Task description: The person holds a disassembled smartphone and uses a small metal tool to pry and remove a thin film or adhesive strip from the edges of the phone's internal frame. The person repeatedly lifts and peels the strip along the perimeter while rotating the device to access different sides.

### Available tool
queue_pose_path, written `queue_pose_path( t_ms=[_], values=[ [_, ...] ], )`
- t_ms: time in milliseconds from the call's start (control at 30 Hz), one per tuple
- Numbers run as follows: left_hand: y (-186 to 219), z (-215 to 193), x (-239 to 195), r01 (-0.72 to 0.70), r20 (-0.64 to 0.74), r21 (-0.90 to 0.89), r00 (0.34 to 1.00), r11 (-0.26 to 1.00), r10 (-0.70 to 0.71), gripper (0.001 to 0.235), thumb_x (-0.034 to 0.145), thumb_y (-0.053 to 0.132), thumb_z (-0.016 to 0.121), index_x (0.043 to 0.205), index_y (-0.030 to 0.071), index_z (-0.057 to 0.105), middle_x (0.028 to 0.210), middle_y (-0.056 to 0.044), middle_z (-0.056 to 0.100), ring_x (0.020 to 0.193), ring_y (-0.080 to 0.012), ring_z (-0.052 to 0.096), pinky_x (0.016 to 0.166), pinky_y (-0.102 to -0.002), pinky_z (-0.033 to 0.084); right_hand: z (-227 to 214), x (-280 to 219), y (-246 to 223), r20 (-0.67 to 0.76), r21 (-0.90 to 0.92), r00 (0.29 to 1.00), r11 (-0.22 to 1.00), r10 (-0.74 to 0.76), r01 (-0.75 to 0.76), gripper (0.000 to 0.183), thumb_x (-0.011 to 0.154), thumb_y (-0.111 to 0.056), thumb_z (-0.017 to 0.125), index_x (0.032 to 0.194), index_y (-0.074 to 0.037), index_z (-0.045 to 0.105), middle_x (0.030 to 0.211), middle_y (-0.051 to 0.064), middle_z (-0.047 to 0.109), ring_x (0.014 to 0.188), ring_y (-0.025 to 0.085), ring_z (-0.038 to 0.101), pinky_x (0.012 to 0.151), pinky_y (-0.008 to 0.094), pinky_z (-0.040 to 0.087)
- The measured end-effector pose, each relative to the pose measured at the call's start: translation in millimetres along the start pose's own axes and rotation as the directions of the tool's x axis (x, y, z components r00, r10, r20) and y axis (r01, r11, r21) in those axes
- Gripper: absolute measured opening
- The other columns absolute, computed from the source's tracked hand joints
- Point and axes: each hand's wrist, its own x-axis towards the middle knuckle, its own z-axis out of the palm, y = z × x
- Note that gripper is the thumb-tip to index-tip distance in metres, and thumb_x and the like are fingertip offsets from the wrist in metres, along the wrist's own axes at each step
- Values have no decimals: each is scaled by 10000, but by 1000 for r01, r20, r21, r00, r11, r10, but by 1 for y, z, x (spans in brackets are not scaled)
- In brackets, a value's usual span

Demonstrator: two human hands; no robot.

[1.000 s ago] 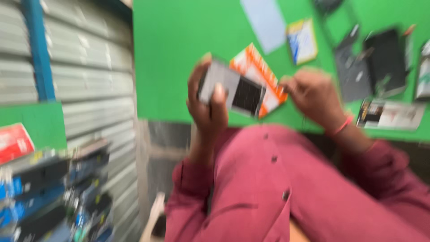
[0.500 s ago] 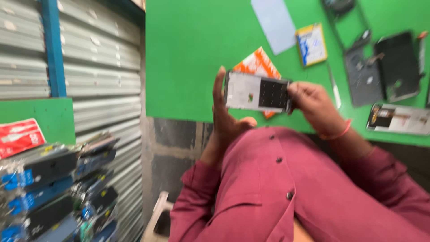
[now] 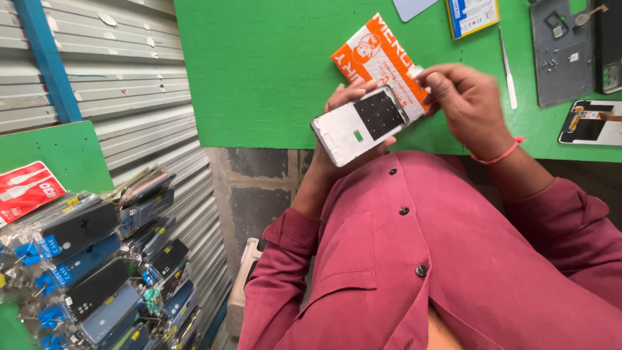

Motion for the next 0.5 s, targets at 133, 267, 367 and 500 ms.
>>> queue_pose_path(
  t_ms=[133, 267, 367, 500],
  values=[
    [-16, 4, -3, -185, 83, 702, 980, 687, 180, 631, 878, 405, 826, 1386, 137, 566, 1489, -67, 494, 1474, -292, 431, 1287, -464, 263, 2, 1, -9, -120, -29, 985, 993, -121, 118, 256, 1067, -79, 661, 1310, -5, 632, 1032, 21, 688, 866, 65, 669, 765, 218, 580],
    [-23, 8, -3, -140, 54, 669, 989, 729, 141, 674, 927, 439, 773, 1392, 26, 515, 1501, -76, 474, 1521, -298, 398, 1319, -481, 227, 12, -1, -8, -70, -474, 945, 844, -320, 250, 104, 1079, -7, 753, 1183, -2, 755, 1057, 111, 717, 895, 160, 683, 776, 280, 556],
    [-23, 7, -2, -170, 82, 697, 984, 697, 157, 586, 952, 436, 771, 1397, 105, 582, 1502, -66, 458, 1523, -276, 397, 1341, -469, 232, 19, 3, -3, -79, -511, 950, 831, -302, 221, 143, 1044, -23, 796, 1183, -52, 784, 991, 117, 689, 827, 169, 685, 726, 288, 558],
    [-22, 6, -1, -186, 87, 736, 980, 651, 181, 545, 924, 429, 753, 1389, 171, 631, 1509, -41, 464, 1491, -273, 411, 1324, -444, 245, 22, 4, 2, -54, -553, 934, 789, -352, 265, 84, 1038, -28, 789, 1120, -26, 770, 1008, 109, 695, 874, 179, 701, 755, 294, 572]
  ],
)
